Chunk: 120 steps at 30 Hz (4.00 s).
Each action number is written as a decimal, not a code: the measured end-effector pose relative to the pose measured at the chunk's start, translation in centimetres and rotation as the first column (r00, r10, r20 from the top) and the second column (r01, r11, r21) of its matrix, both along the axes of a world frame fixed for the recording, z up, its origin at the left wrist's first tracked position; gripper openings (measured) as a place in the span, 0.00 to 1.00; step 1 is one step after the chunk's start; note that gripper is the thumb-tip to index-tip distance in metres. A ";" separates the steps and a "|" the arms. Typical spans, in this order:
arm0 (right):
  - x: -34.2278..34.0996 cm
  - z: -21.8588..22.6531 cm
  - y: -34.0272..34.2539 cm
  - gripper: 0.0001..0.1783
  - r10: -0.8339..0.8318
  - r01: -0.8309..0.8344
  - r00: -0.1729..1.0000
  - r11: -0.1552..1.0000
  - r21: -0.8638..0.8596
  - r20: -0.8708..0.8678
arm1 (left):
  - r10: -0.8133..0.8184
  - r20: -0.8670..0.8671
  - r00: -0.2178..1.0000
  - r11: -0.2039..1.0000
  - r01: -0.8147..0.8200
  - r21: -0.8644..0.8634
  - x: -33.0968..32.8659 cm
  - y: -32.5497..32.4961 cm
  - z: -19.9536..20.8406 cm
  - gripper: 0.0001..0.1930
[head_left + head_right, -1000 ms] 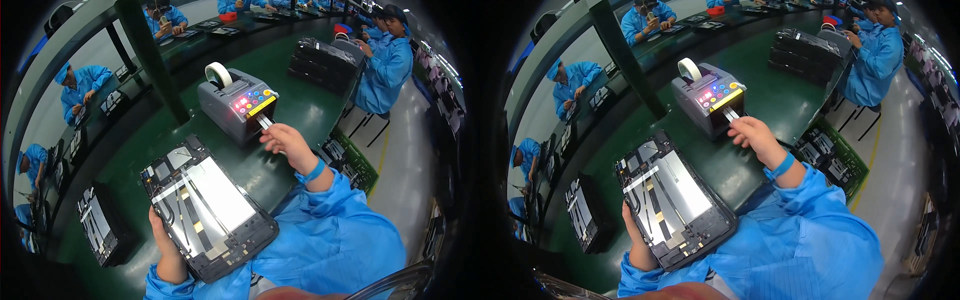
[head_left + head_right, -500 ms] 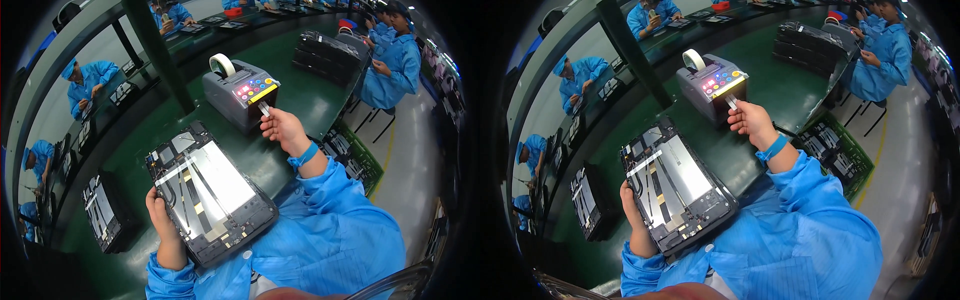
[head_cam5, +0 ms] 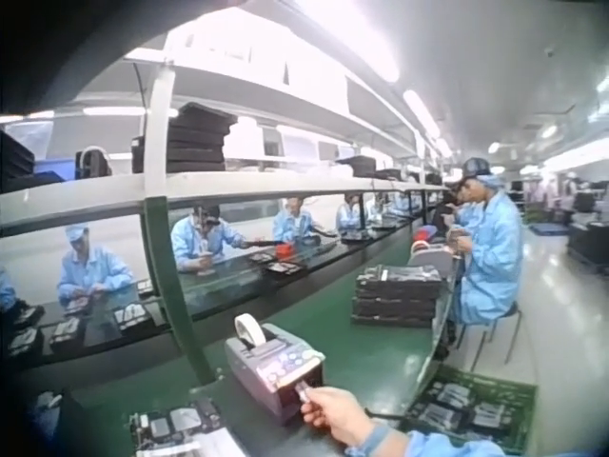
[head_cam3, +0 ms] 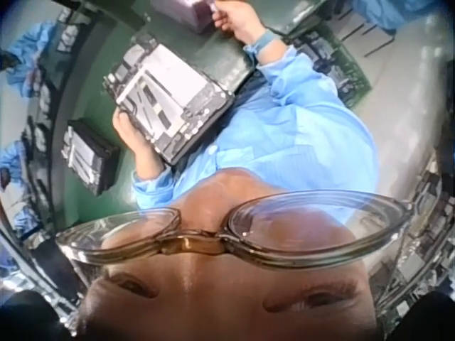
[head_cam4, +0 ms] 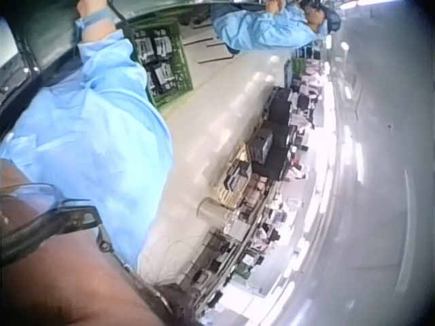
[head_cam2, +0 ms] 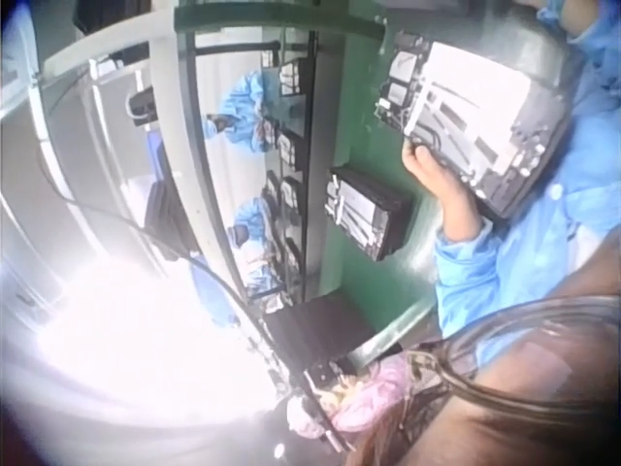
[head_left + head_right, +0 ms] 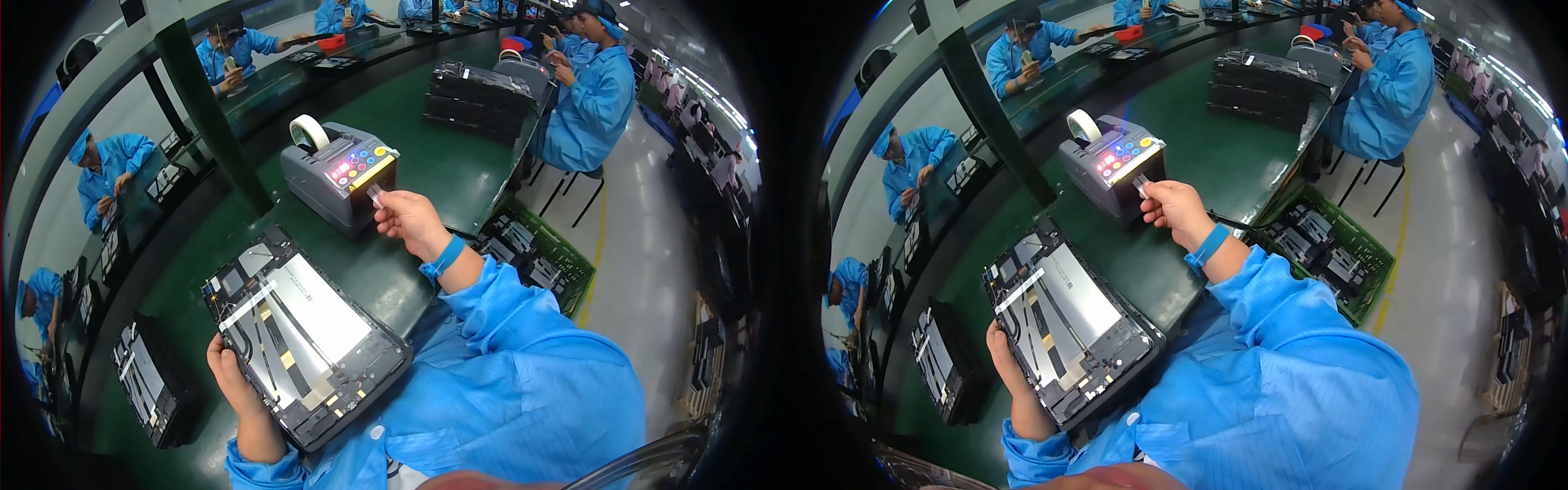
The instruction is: The person applies adhesive tape to the internal components of an electronic tablet device using a tape dispenser.
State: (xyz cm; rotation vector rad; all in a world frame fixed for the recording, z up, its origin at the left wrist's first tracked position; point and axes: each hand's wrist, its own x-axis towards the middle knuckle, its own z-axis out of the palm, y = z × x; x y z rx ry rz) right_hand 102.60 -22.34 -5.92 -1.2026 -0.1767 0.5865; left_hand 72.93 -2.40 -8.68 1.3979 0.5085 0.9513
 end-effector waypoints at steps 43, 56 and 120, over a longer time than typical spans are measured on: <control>-11.5 10.0 10.6 0.23 0.457 -0.510 0.059 0.778 -0.367 0.887 | 0.067 -0.245 0.967 0.649 0.144 0.747 0.1 0.8 10.4 0.09; -10.7 9.7 13.1 0.27 0.470 -0.433 -0.004 0.795 -0.425 0.883 | 0.416 -0.290 0.862 0.459 0.077 0.885 0.6 1.5 9.6 0.08; -9.9 9.7 16.6 0.20 0.817 -0.593 0.192 0.538 -0.599 0.544 | 0.087 -0.380 0.921 0.658 0.233 0.716 0.4 4.4 8.0 0.12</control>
